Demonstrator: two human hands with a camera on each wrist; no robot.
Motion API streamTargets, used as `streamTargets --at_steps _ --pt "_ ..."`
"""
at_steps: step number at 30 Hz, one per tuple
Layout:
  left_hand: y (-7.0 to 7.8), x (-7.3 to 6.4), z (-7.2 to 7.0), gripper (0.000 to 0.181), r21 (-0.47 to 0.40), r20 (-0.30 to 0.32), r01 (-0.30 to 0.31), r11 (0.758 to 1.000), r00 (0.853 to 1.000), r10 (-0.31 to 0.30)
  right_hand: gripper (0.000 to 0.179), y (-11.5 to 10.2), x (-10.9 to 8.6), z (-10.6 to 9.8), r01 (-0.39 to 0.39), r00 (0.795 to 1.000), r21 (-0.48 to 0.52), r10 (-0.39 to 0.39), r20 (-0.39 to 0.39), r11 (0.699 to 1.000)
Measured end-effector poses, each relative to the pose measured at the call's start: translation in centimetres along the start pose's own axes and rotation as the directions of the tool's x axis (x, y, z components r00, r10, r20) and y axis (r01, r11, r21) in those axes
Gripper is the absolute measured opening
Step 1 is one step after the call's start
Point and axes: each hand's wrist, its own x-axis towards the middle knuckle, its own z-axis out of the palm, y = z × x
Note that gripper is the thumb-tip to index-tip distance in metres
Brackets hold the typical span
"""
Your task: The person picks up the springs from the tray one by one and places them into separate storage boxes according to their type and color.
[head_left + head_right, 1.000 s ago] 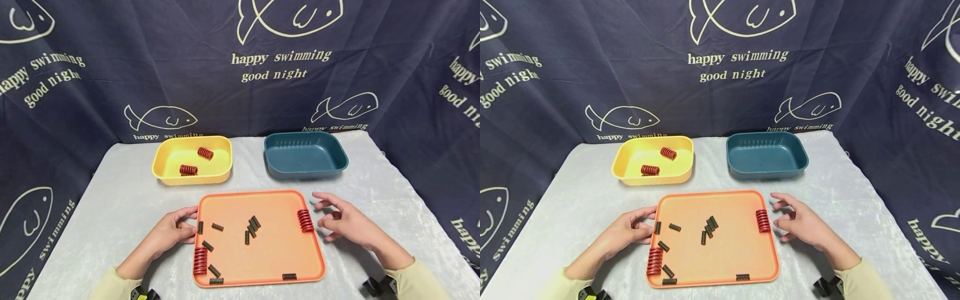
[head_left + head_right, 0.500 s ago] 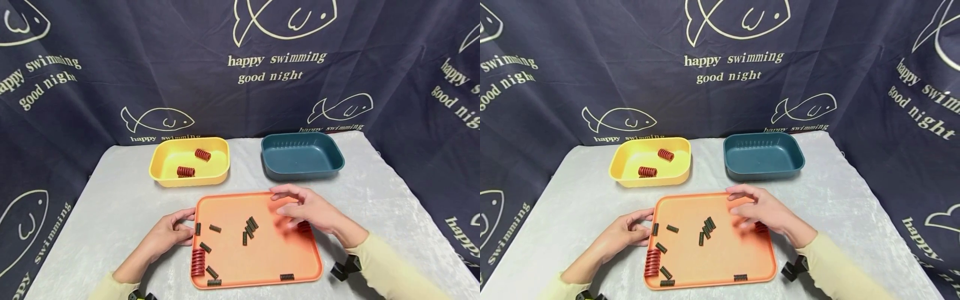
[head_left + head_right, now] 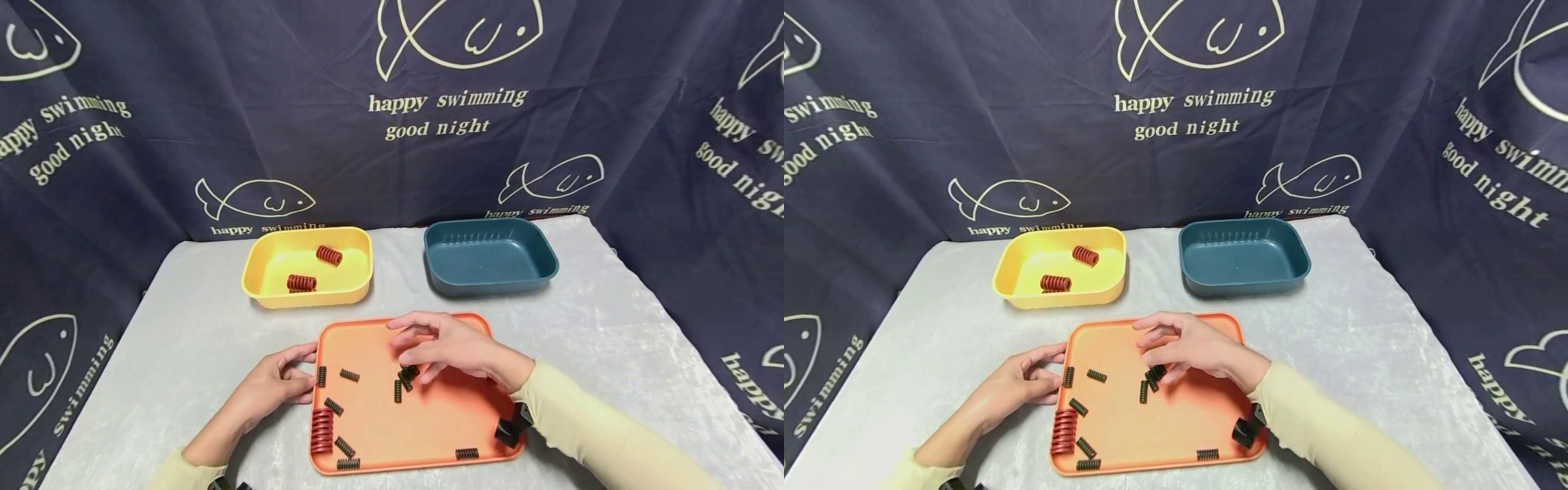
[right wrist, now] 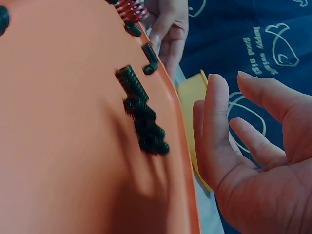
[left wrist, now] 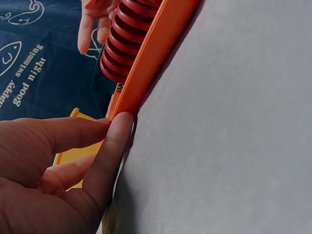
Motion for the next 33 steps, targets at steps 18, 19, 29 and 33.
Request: streamTargets --at_steps 18,19,29,33 --pt "-0.3 -0.1 -0.4 0.066 -0.025 0.043 -0.018 1.0 0.999 0.019 0.049 1.1 5.9 6.0 -0.103 0.992 0.129 0.092 0.088 0.986" --pt "-0.3 -0.1 -0.4 0.066 -0.024 0.044 -0.018 1.0 0.999 0.019 0.048 1.2 6.1 6.3 -0.102 0.992 0.132 0.091 0.086 0.986" --pt "-0.3 -0.2 -0.5 0.067 -0.019 0.054 -0.017 1.0 0.998 0.018 0.048 1.3 7.5 8.2 -0.096 0.994 0.151 0.086 0.072 0.984" --pt "-0.4 -0.2 -0.5 0.065 -0.003 0.053 -0.023 1.0 0.998 0.023 0.05 1.2 7.6 8.5 -0.103 0.992 0.151 0.091 0.084 0.983"
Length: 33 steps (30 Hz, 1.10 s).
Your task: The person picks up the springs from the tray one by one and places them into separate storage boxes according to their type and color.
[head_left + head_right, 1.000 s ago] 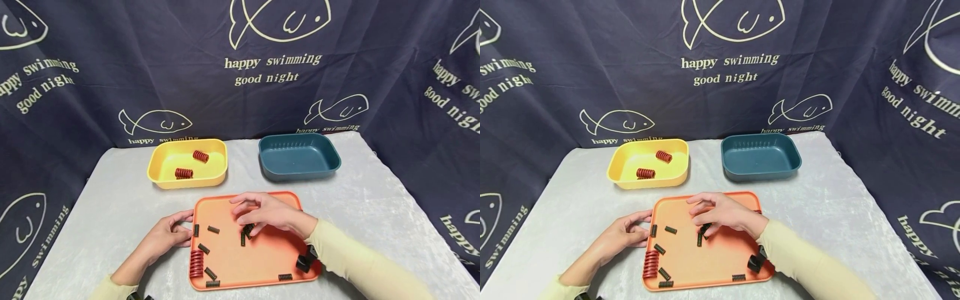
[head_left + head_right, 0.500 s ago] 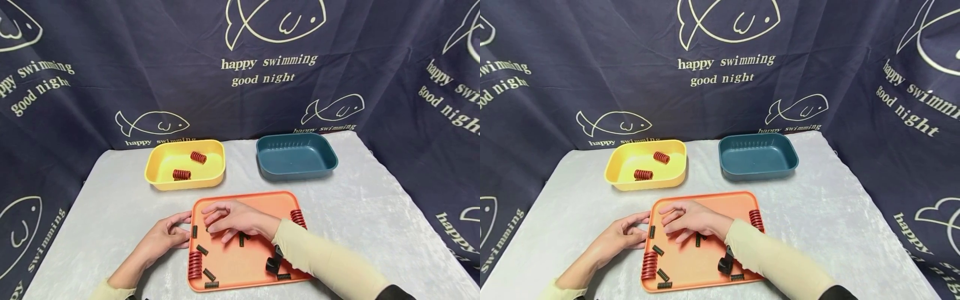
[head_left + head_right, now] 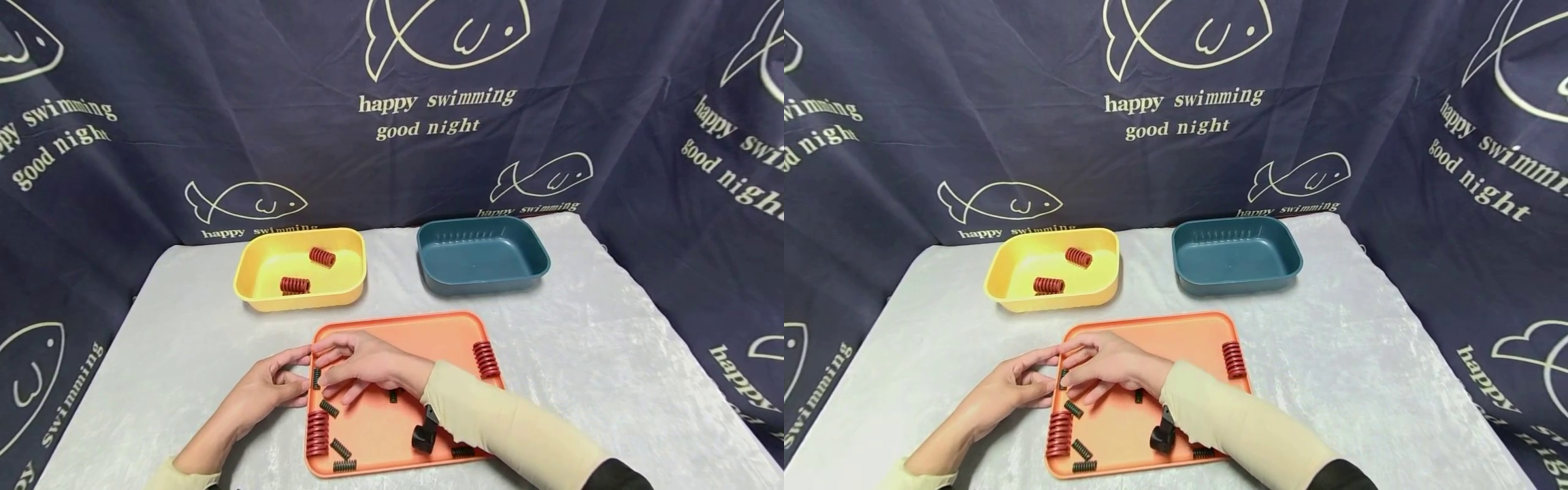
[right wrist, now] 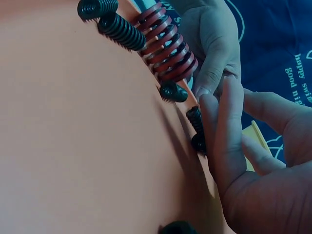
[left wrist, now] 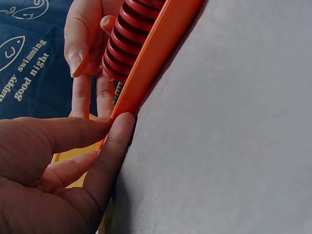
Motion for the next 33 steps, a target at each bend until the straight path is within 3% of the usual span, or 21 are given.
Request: streamTargets --at_steps 13,26,33 --pt "-0.2 -0.29 0.06 0.065 0.0 -0.014 -0.011 1.0 1.0 0.011 0.052 -0.47 0.15 0.67 -0.013 1.0 0.025 0.013 -0.006 1.0" --pt "-0.28 -0.14 0.1 0.067 -0.024 -0.016 0.002 1.0 1.0 -0.002 0.035 -0.91 -0.16 0.51 -0.015 0.995 -0.172 -0.001 -0.097 0.985" --pt "-0.13 -0.02 0.18 0.068 -0.045 -0.009 0.006 0.999 1.0 -0.007 0.033 -0.7 -0.3 -0.09 -0.007 0.993 -0.224 -0.018 -0.113 0.975"
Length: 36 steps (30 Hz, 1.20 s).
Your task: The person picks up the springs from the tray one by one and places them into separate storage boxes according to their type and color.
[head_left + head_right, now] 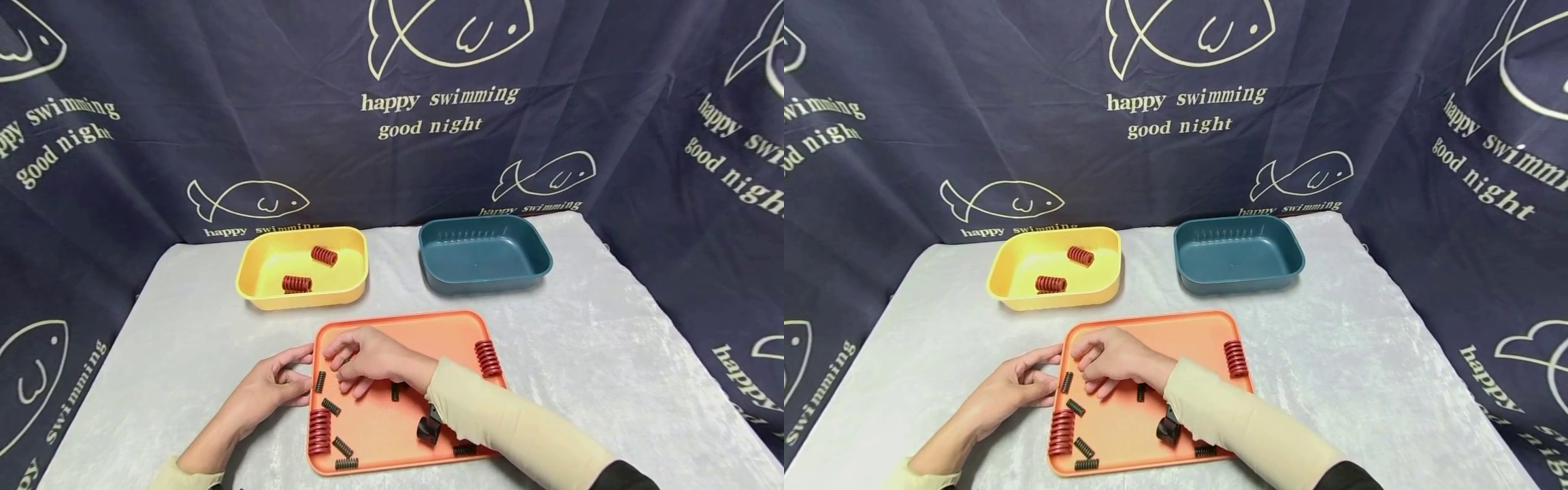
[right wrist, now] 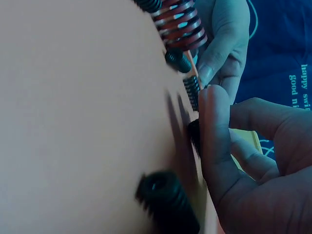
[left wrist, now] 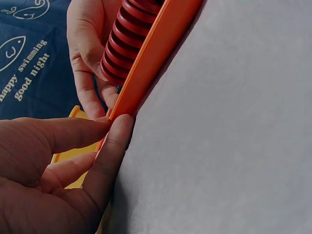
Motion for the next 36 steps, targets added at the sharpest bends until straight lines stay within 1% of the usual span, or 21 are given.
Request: streamTargets --at_steps 4,10,17,25,29,32,36 --pt "0.0 0.0 0.0 0.068 0.0 -0.003 0.001 1.0 1.0 -0.001 0.032 0.3 -0.1 -0.5 0.002 1.0 -0.038 -0.002 -0.012 0.999" --pt "0.0 0.0 0.0 0.068 0.001 -0.004 -0.003 1.0 1.0 0.003 0.027 0.4 -0.1 -0.6 0.028 1.0 -0.057 -0.028 -0.012 0.998" --pt "-0.2 -0.1 0.1 0.068 -0.011 0.002 -0.009 1.0 1.0 0.009 0.024 0.4 -0.5 -1.3 0.045 0.999 -0.036 -0.046 -0.017 0.998" --pt "-0.2 -0.1 0.1 0.069 -0.015 -0.002 -0.012 1.0 1.0 0.012 0.03 -0.7 -1.3 -3.5 0.059 0.998 -0.044 -0.06 -0.004 0.997" --pt "-0.2 -0.1 0.1 0.068 -0.014 -0.007 -0.015 1.0 1.0 0.015 0.036 -1.6 -1.8 -4.8 0.062 0.997 -0.023 -0.063 -0.033 0.998" --pt "-0.2 -0.1 0.1 0.068 -0.014 -0.008 -0.019 1.0 1.0 0.019 0.039 -2.3 -2.3 -5.9 0.08 0.995 -0.018 -0.081 -0.057 0.997" --pt "-0.3 -0.1 0.1 0.068 -0.019 -0.006 -0.02 1.0 1.0 0.02 0.04 -3.2 -3.1 -7.5 0.119 0.989 -0.054 -0.123 -0.083 0.991"
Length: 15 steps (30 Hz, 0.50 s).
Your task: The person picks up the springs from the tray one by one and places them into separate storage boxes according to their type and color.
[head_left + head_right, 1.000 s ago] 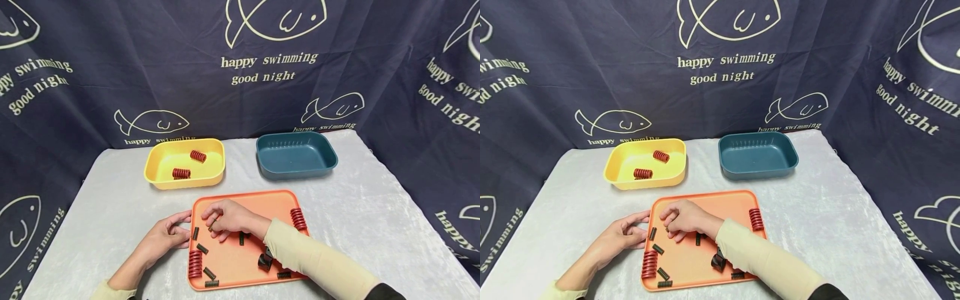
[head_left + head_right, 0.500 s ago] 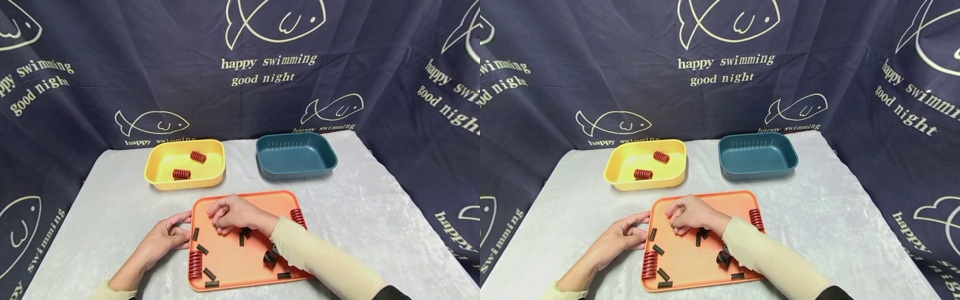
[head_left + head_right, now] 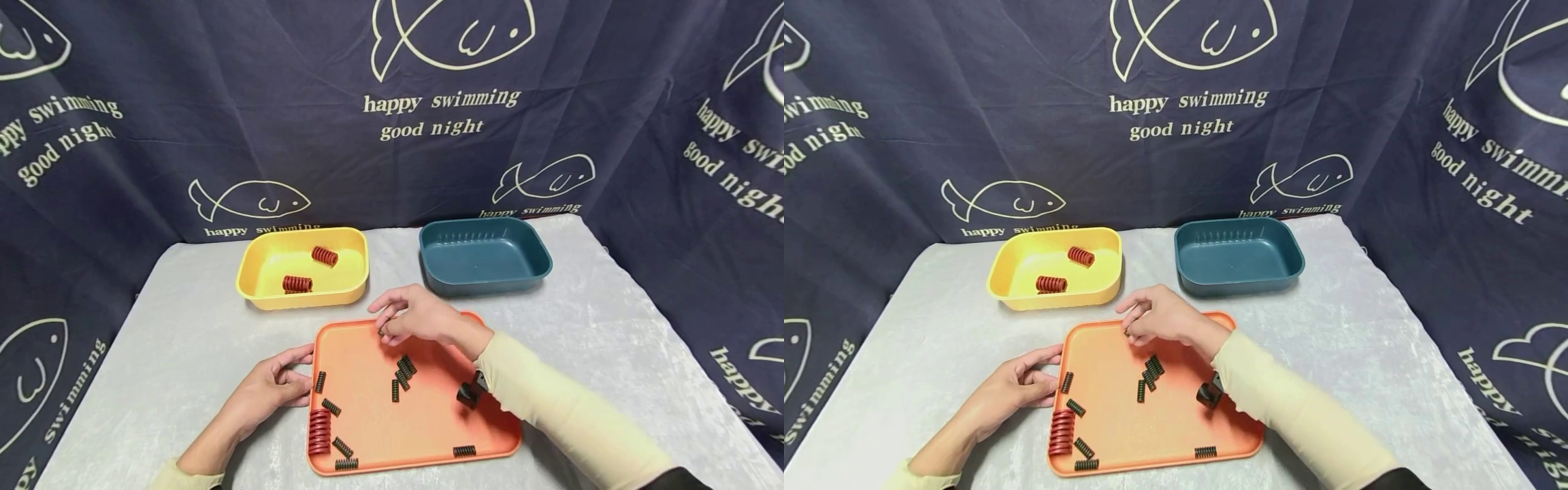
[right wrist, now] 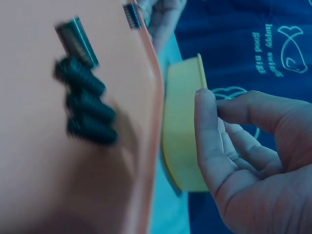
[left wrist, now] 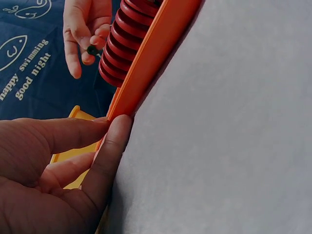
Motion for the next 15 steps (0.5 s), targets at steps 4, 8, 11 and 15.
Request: streamTargets --at_steps 4,8,11,15 --pt "0.0 0.0 0.0 0.068 0.0 -0.002 -0.002 1.0 1.0 0.002 0.039 -1.1 -0.5 -1.7 -0.006 0.999 -0.023 0.005 -0.044 1.0" --pt "0.1 -0.1 0.0 0.068 -0.001 -0.006 -0.001 1.0 1.0 0.001 0.039 -2.2 -0.8 -3.6 -0.02 0.996 -0.054 0.015 -0.09 0.998" --pt "0.1 -0.1 0.1 0.068 -0.003 -0.006 0.001 1.0 1.0 -0.001 0.04 -2.8 -1.0 -5.0 0.0 0.993 -0.085 -0.01 -0.117 0.996" --pt "0.1 -0.1 0.1 0.067 0.003 -0.005 0.005 1.0 1.0 -0.004 0.042 -3.4 -1.2 -6.9 0.025 0.987 -0.088 -0.039 -0.158 0.996"
